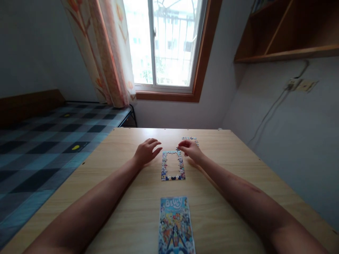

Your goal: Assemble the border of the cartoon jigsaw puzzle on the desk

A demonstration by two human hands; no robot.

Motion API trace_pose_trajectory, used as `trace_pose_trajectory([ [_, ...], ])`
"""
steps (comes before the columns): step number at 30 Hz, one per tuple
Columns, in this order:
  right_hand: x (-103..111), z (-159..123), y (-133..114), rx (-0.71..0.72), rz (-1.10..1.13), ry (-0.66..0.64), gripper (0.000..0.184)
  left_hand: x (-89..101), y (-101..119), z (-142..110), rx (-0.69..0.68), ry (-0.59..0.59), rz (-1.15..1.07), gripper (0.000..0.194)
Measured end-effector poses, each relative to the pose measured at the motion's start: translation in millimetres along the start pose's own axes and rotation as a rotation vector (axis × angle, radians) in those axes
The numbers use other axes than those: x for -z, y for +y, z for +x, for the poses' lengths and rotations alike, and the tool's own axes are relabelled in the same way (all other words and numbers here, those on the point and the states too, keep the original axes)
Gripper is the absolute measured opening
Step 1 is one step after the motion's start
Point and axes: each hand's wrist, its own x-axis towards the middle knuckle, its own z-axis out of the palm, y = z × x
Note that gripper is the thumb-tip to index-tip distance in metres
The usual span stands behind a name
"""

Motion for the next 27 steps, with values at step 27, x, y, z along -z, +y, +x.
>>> trace_pose_trajectory([
  [27,-2.3,-12.3,8.9,-0.054,0.220,-0.020,0.036,2.4,11.5,13.2,0.391,-0.373,0.222,0.037],
])
